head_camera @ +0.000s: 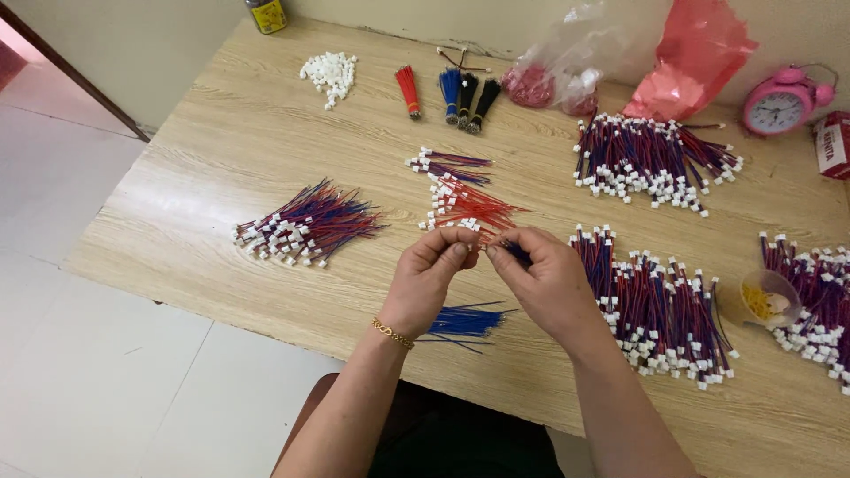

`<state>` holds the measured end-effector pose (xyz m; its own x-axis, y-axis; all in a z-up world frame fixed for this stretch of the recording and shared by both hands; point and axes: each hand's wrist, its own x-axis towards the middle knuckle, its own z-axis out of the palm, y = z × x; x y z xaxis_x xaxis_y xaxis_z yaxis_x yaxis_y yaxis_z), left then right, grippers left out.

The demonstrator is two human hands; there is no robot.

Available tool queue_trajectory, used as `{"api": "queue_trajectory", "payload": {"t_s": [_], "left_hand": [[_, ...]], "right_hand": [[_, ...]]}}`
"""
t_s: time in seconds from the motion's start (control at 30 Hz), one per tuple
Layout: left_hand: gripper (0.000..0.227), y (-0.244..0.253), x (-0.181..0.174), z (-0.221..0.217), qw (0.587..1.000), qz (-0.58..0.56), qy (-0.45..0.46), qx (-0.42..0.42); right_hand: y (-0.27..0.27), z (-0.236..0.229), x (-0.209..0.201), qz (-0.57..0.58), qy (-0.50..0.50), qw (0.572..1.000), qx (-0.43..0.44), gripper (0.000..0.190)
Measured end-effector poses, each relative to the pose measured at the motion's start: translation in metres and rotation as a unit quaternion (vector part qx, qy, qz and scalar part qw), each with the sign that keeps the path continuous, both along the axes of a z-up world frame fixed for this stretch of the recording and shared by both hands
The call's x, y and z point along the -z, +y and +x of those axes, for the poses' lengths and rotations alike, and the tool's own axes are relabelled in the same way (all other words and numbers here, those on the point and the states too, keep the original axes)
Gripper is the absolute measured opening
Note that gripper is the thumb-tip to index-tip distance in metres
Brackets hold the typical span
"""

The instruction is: Sorting and organizing small wire bundles and individual wires on a table

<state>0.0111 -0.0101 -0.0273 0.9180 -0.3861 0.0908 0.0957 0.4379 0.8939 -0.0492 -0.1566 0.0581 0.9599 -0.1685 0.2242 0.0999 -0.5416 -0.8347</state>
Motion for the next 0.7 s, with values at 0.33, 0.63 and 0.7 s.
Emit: {"api": "queue_trajectory", "payload": {"t_s": [0.33,0.63,0.7], "left_hand": [[0.016,-0.0003,0.0036,-0.0017,1.000,-0.013,0.019,-0.007],[0.014,0.0029,0.0048,-0.0033,1.000,-0.001,-0.007,0.000],[0.015,0.0039,0.0025,-0.0038,1.000,-0.020,0.010,0.002]], "right_hand": [[0.0047,-0.0031,-0.0029,-0.019,0.013,1.000,-0.008,0.011],[0.0054,-0.0011,0.0004,-0.014,0.015,1.000,0.003,0.010],[0.0062,-0.0023,-0.0023,-0.003,0.023,1.000,0.008,0.009]]}}
